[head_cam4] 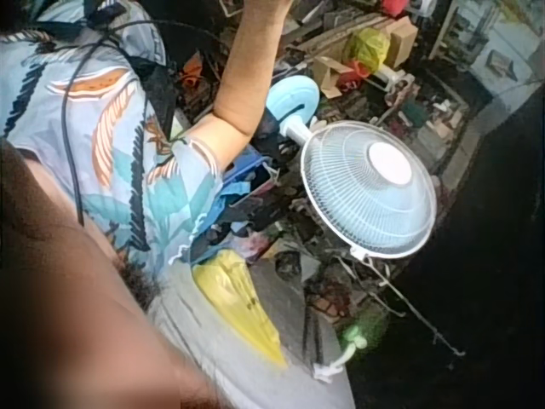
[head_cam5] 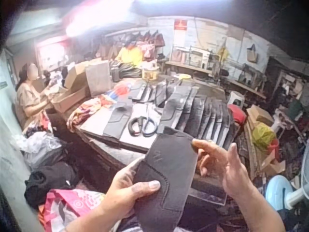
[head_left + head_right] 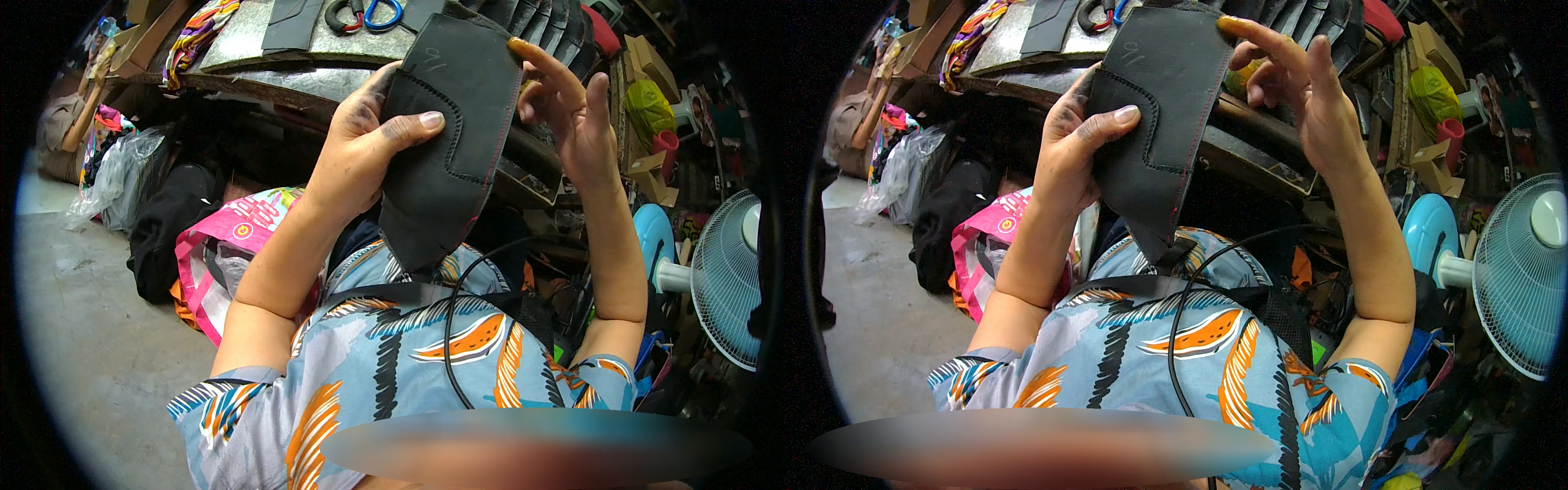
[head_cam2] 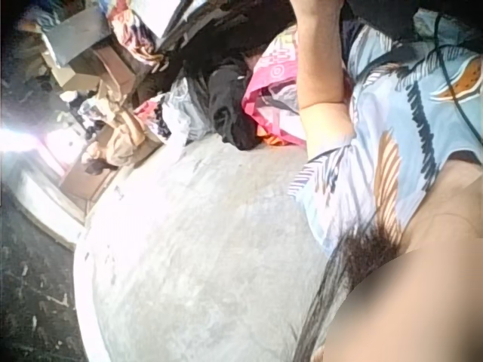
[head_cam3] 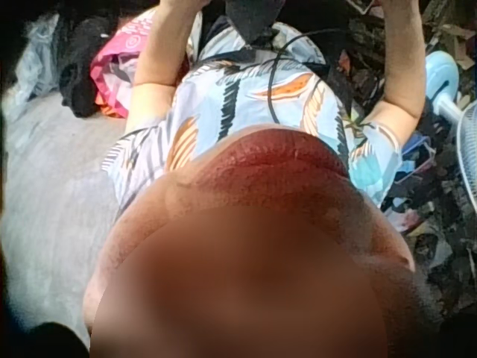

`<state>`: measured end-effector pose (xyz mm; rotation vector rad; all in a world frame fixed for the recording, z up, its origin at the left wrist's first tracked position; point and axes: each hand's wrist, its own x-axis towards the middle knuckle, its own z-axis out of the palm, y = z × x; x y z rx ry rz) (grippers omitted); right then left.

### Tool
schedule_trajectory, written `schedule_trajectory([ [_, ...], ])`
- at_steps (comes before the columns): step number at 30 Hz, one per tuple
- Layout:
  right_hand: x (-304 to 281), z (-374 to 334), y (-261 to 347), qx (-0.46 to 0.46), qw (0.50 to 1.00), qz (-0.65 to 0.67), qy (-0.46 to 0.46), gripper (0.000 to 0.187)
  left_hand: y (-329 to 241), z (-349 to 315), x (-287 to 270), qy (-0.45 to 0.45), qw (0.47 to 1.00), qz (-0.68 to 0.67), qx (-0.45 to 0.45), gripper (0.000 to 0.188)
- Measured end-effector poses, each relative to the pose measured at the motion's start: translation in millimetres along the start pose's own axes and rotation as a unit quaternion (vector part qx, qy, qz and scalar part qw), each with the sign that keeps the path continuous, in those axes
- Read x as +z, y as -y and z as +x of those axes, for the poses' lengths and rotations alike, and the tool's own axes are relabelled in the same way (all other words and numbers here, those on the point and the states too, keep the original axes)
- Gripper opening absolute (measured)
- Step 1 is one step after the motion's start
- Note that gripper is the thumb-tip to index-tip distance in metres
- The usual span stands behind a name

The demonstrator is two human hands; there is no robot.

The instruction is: The person repeatedly picks up black leather shoe parts, applies a yellow adhesive to the edges with a small brush, and places them back on the table. The person also uses scissors to trim a piece of leather.

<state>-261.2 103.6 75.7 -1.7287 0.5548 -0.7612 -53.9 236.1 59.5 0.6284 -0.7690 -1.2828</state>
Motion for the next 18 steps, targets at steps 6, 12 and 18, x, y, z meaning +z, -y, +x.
schedule_trajectory([
  [6, 5, -6, 2, -0.009, 0.997, -0.047, 0.055, 0.091, 0, 4, 1, -0.019, 1.000, -0.017, -0.005, 0.043],
  [12, 12, -19, 12, -0.060, 0.979, -0.152, 0.120, 0.095, 4, 8, -3, -0.036, 0.999, -0.004, 0.007, 0.038],
  [18, 23, -26, 15, -0.137, 0.957, -0.205, 0.152, 0.083, 4, 14, -11, -0.046, 0.998, 0.028, 0.031, 0.033],
])
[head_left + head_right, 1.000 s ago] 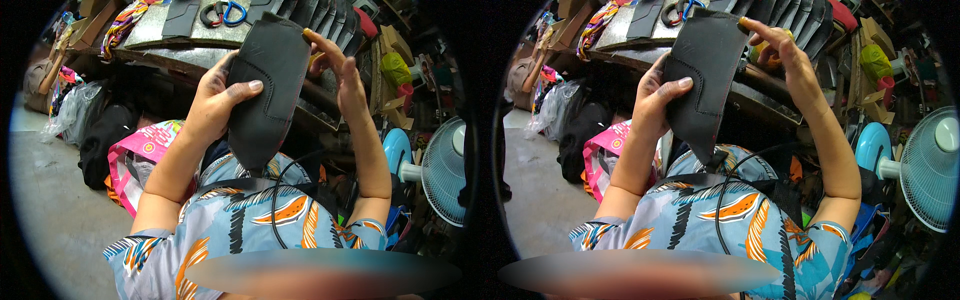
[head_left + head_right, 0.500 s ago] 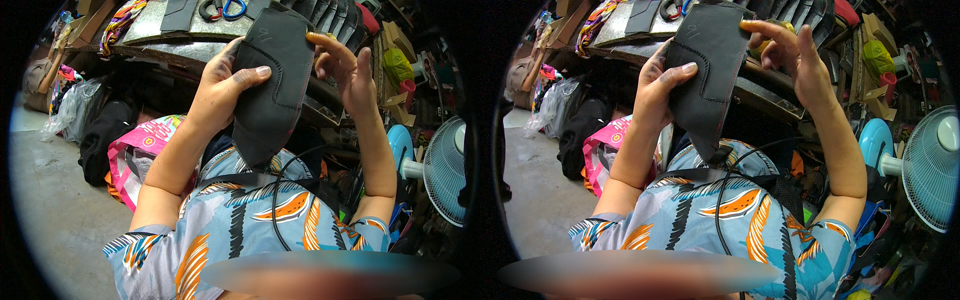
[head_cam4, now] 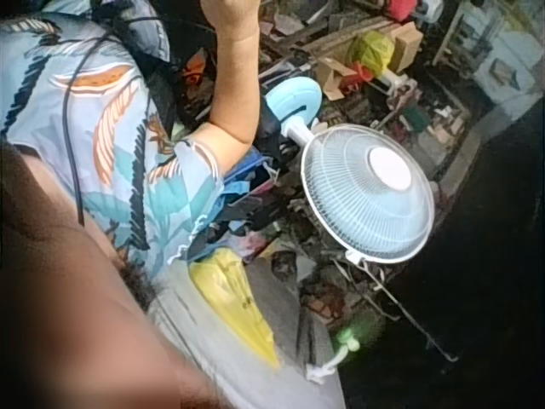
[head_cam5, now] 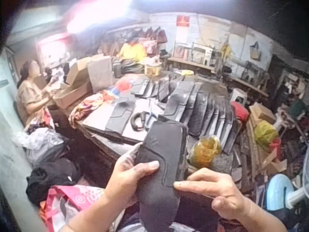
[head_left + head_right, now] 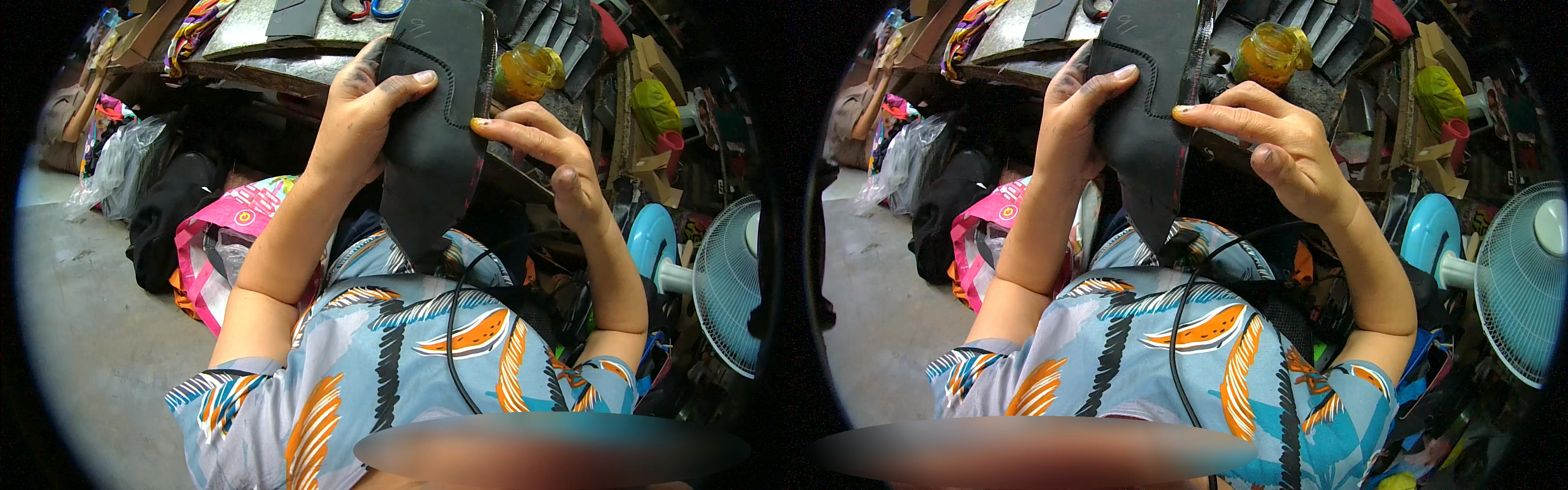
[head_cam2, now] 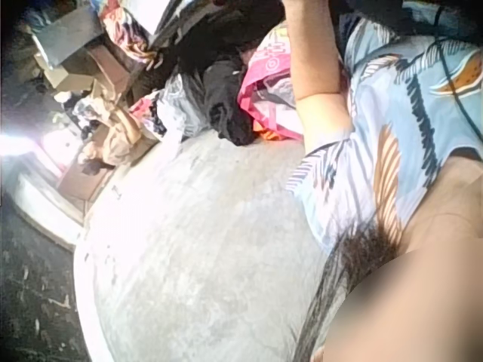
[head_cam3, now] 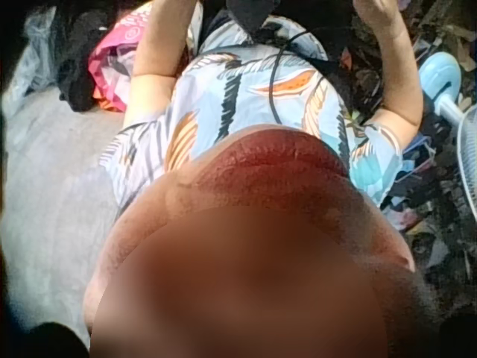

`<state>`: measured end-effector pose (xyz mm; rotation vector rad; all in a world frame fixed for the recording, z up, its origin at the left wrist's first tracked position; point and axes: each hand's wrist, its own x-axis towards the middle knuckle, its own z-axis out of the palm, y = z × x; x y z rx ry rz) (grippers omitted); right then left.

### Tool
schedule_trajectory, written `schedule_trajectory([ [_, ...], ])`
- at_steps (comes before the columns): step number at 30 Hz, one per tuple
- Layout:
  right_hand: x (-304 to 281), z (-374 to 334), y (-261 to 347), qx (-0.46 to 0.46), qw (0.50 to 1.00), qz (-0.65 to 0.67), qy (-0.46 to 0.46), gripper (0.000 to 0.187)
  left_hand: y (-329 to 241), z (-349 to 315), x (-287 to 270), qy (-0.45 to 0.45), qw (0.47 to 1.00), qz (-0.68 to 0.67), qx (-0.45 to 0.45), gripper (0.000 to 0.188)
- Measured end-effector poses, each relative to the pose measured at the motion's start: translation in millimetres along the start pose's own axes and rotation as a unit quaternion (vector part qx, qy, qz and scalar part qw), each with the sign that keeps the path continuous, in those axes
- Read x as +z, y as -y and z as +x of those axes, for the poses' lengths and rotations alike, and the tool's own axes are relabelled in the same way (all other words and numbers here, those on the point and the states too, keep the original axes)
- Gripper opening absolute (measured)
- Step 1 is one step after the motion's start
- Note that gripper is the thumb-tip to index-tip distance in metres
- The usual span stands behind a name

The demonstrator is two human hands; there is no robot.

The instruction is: The person repeatedly picks up black leather shoe parts, applies a yellow adhesive to the edges with a small brush, and places them back on the table. The person also uses scissors to trim a piece of leather.

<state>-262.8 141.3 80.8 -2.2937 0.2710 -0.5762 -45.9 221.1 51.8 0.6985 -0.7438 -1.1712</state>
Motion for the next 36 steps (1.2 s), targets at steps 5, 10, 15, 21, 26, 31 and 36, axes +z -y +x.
schedule_trajectory([
  [5, -15, 10, -6, 0.042, 0.998, 0.009, -0.036, 0.099, 1, 3, 5, -0.001, 1.000, -0.002, 0.006, 0.031],
  [10, -9, 20, -11, -0.027, 0.991, -0.106, -0.073, 0.079, -2, 4, 3, 0.004, 0.999, 0.010, 0.042, 0.028],
  [15, -9, 16, -6, -0.070, 0.995, -0.070, -0.034, 0.072, -3, 9, -4, -0.008, 1.000, 0.000, 0.031, 0.027],
  [21, 2, 25, -17, 0.030, 0.995, 0.070, -0.069, 0.066, -2, 13, -5, -0.006, 0.999, 0.012, 0.044, 0.026],
  [26, 14, 27, -3, -0.005, 0.988, 0.145, -0.058, 0.038, -14, 18, -14, -0.068, 0.995, -0.065, 0.025, 0.027],
  [31, 23, 34, 2, 0.090, 0.957, 0.223, -0.159, 0.043, -15, 5, -8, 0.012, 0.997, -0.072, 0.030, 0.050],
  [36, 14, 43, -3, 0.086, 0.989, 0.042, -0.108, 0.043, -13, 2, -6, 0.012, 0.999, -0.007, 0.043, 0.051],
])
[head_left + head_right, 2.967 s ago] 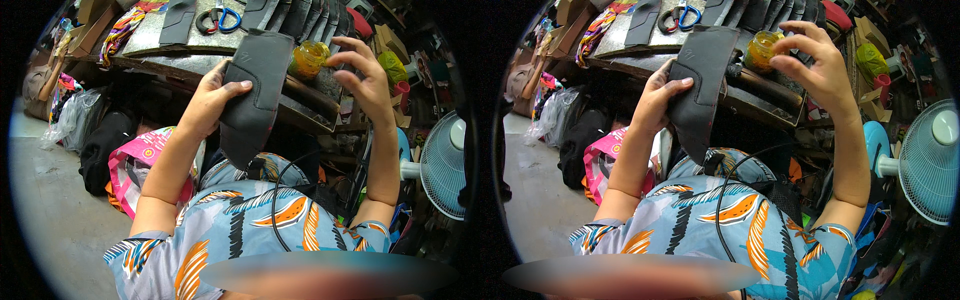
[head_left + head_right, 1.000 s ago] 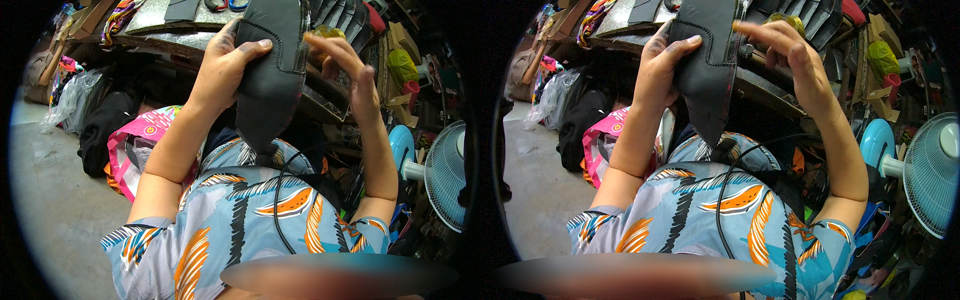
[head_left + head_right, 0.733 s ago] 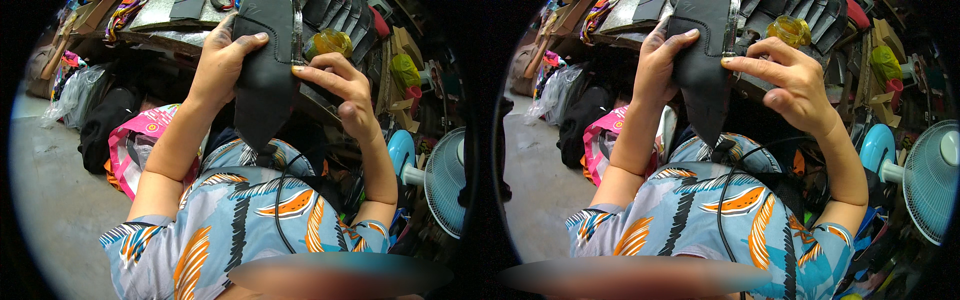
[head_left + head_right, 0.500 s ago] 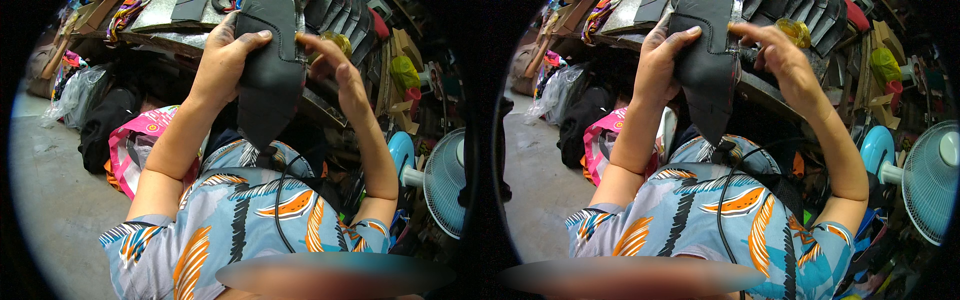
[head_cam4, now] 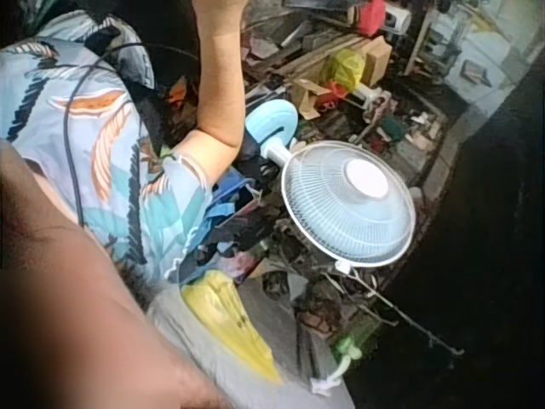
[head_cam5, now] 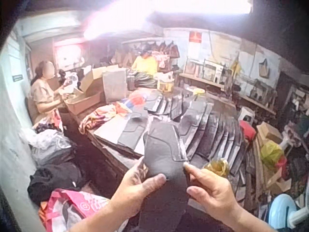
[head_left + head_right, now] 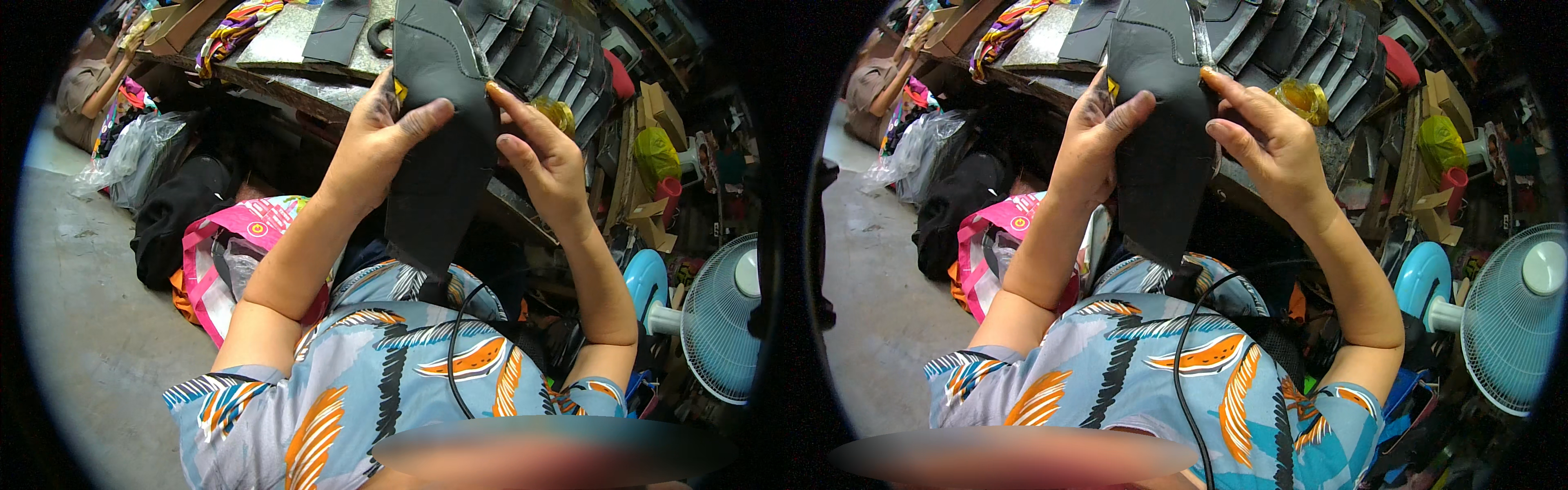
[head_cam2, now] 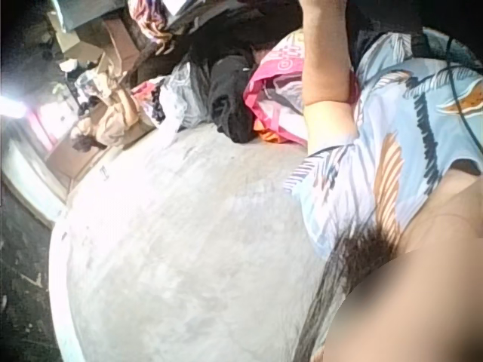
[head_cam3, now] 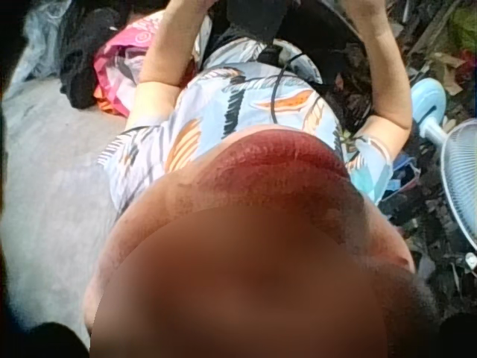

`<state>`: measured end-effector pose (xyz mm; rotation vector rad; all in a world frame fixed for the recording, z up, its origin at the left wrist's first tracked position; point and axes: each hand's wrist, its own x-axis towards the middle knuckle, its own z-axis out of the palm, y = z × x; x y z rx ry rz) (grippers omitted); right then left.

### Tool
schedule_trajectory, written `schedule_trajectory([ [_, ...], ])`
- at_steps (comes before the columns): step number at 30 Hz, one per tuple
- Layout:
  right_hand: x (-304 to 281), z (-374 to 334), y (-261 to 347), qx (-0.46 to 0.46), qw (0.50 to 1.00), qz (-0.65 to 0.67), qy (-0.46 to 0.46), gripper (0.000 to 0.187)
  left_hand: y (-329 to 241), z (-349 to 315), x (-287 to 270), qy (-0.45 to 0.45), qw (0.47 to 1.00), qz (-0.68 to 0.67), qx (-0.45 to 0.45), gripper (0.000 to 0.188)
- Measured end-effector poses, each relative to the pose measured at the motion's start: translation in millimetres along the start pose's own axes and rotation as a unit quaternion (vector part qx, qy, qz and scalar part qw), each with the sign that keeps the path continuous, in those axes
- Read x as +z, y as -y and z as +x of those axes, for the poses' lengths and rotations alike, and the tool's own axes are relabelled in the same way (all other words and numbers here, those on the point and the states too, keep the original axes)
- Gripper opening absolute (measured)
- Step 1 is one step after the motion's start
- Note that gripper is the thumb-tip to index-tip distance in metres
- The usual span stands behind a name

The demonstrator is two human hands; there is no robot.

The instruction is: The person repeatedly picks up black leather shoe parts, applies a yellow adhesive to the edges with a small brush, and places them back on the table. The person also uses scissors to trim a piece of leather.

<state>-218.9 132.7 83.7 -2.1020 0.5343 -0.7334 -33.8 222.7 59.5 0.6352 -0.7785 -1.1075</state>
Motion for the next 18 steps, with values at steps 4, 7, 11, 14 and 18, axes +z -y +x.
schedule_trajectory([
  [4, -3, 10, 0, -0.231, 0.923, -0.306, -0.017, 0.061, -3, -1, -7, -0.009, 0.999, -0.036, -0.009, 0.038],
  [7, -12, 12, 3, -0.279, 0.897, -0.340, -0.027, 0.058, -6, 0, -12, -0.020, 0.999, -0.043, -0.005, 0.035],
  [11, -16, 16, 2, -0.247, 0.926, -0.280, -0.051, 0.059, -7, 0, -10, 0.004, 0.998, -0.059, -0.005, 0.036],
  [14, -13, 19, -1, -0.216, 0.945, -0.243, -0.034, 0.068, -5, -1, -7, 0.027, 0.997, -0.075, -0.001, 0.037],
  [18, -9, 12, -1, -0.149, 0.981, -0.115, 0.040, 0.082, -1, 0, -8, 0.027, 0.995, -0.092, 0.027, 0.037],
])
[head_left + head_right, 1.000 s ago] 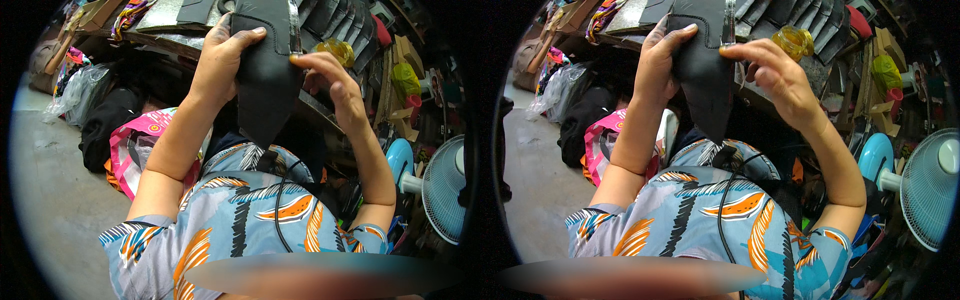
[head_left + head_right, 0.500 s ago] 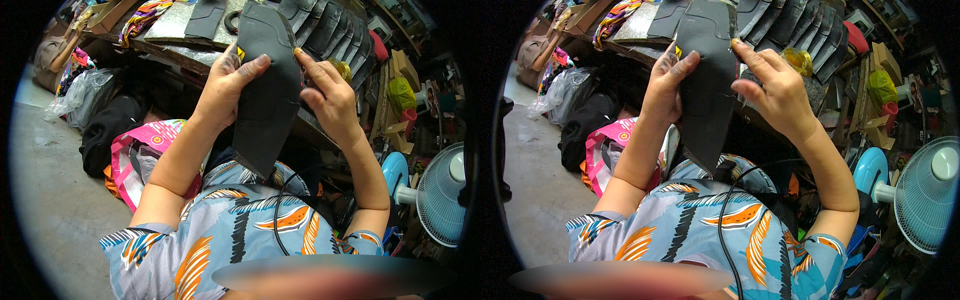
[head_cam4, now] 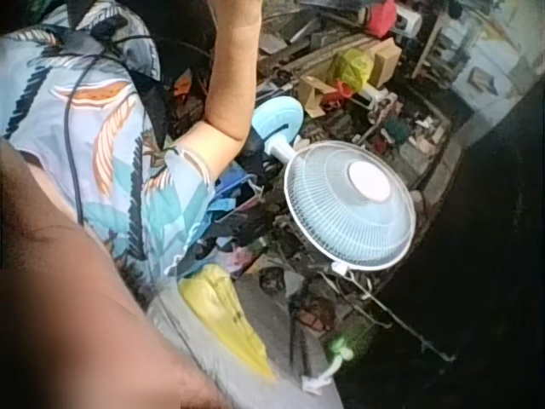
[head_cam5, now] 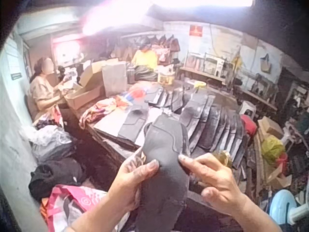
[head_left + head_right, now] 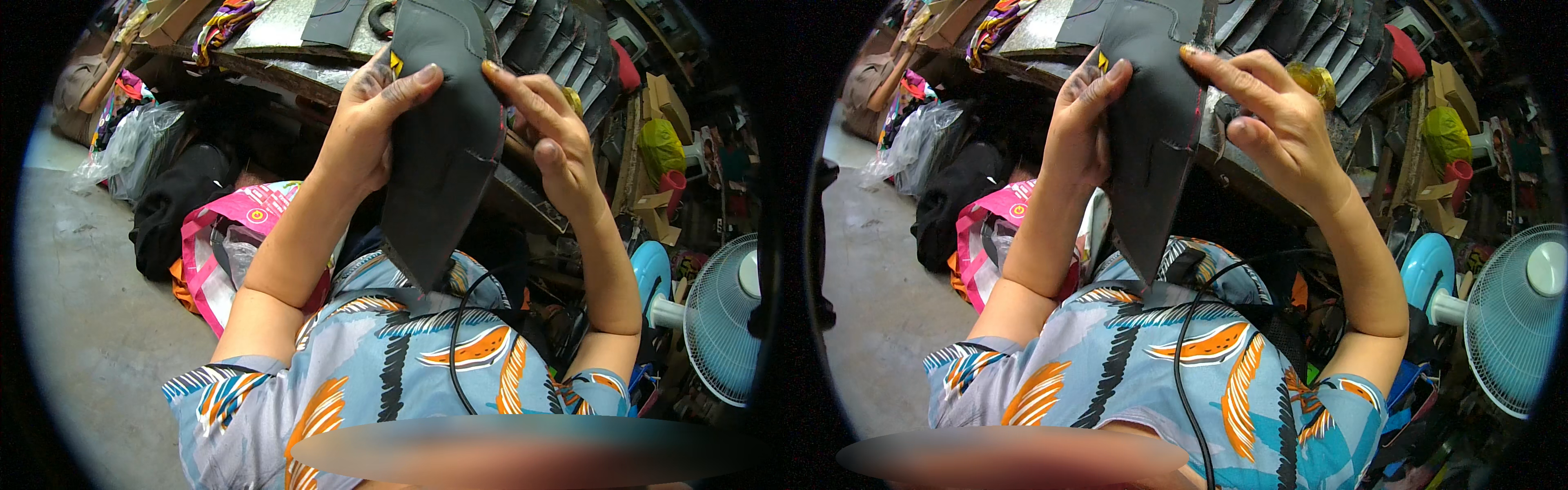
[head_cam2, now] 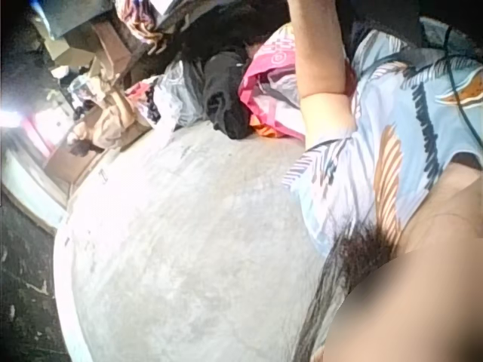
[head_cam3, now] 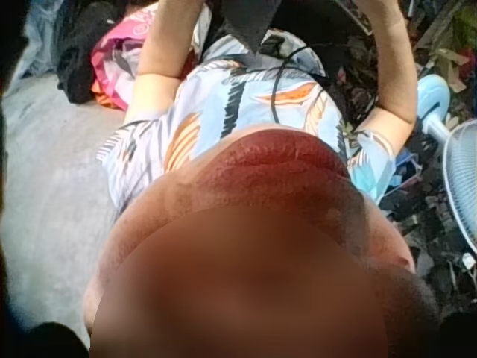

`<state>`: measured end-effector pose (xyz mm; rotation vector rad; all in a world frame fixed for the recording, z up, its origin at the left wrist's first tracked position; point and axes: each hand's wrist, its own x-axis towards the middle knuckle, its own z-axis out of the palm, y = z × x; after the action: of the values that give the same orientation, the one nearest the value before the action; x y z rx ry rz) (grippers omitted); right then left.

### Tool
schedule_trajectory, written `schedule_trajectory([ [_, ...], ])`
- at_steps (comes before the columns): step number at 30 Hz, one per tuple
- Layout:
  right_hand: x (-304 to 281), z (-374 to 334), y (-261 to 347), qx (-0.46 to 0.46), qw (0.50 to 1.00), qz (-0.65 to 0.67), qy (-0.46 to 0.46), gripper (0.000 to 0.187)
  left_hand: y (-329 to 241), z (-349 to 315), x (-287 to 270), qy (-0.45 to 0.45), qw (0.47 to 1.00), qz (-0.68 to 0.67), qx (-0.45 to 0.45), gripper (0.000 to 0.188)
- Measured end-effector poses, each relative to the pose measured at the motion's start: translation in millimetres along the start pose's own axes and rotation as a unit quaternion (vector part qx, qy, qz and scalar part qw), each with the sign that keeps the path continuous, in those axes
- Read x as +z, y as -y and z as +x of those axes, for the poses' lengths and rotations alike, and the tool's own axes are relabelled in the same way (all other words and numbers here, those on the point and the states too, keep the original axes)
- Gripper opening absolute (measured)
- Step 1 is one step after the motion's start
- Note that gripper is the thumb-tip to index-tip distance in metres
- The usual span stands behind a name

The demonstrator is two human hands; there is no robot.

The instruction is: The person repeatedly picks up black leather shoe parts, applies a yellow adhesive to the edges with a small brush, and places them back on the table. The person also uses scissors to trim a piece of leather.

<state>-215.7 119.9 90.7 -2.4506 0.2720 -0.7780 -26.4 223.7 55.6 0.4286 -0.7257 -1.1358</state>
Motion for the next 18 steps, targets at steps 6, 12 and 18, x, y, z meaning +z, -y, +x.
schedule_trajectory([
  [6, 2, -9, 7, -0.091, 0.994, -0.052, 0.024, 0.066, 1, 5, -11, -0.050, 0.998, 0.011, -0.032, 0.027],
  [12, -1, -5, 13, -0.147, 0.925, -0.350, -0.028, 0.070, 4, 3, -6, -0.049, 0.999, 0.015, -0.010, 0.022],
  [18, 0, -17, 25, -0.184, 0.907, -0.378, 0.001, 0.054, 3, 3, -12, -0.074, 0.996, 0.048, -0.002, 0.023],
])
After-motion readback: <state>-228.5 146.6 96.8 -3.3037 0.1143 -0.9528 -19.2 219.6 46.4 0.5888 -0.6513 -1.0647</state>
